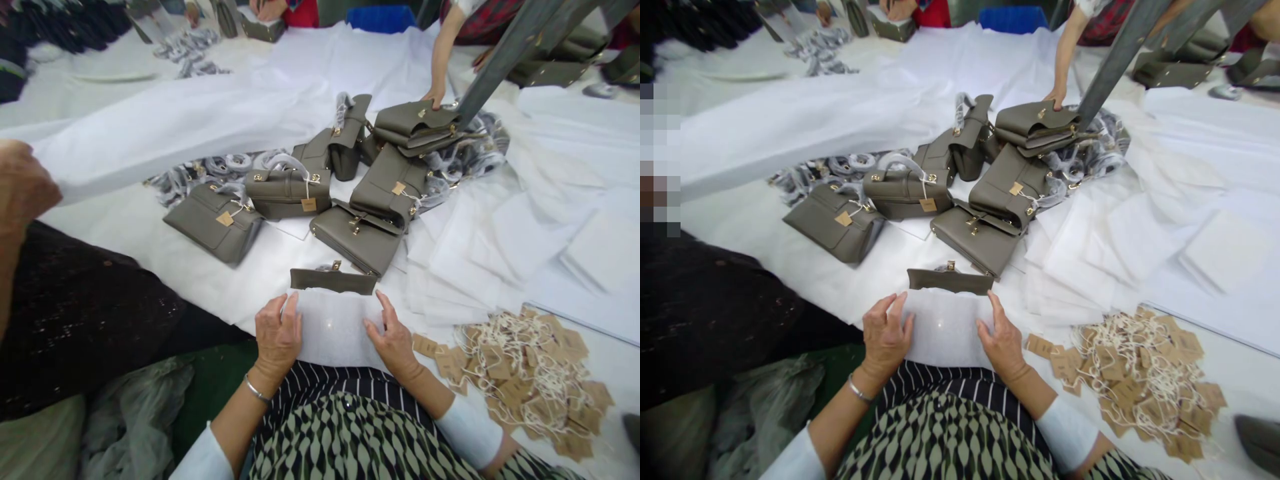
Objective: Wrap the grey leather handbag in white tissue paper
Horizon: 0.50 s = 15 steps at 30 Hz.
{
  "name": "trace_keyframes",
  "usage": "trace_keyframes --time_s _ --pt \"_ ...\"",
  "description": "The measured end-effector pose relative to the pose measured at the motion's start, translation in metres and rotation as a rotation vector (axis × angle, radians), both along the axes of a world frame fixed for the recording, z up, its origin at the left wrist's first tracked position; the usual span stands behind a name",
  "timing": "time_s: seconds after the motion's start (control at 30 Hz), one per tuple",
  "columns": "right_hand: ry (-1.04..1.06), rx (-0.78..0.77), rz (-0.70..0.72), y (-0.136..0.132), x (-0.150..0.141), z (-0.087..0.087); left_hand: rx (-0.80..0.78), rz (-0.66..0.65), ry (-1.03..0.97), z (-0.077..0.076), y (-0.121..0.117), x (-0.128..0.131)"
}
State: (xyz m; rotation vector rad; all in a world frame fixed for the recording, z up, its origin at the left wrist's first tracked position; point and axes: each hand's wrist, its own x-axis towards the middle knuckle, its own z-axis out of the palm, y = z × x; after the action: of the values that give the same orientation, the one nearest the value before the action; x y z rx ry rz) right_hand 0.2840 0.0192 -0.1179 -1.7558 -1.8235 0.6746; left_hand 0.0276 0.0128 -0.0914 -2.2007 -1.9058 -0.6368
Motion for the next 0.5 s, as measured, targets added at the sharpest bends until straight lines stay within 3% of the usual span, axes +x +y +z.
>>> trace_keyframes --time_s 0.1,0.23,0.33,0.5 --pt "0.022 -0.043 -0.036 0.001 0.0 0.001 0.062 -0.276 -0.023 -0.008 -0.001 0.004" --pt "0.061 -0.035 -0.02 0.002 0.001 -0.001 -0.145 -0.569 -0.026 -0.013 0.011 -0.002" --pt "0.044 -0.027 -0.014 0.002 0.002 -0.002 -0.334 -0.581 -0.064 -0.002 0.021 -0.004" --pt "0.017 -0.02 -0.002 0.002 0.001 -0.002 -0.471 -0.414 -0.074 0.024 0.02 0.012"
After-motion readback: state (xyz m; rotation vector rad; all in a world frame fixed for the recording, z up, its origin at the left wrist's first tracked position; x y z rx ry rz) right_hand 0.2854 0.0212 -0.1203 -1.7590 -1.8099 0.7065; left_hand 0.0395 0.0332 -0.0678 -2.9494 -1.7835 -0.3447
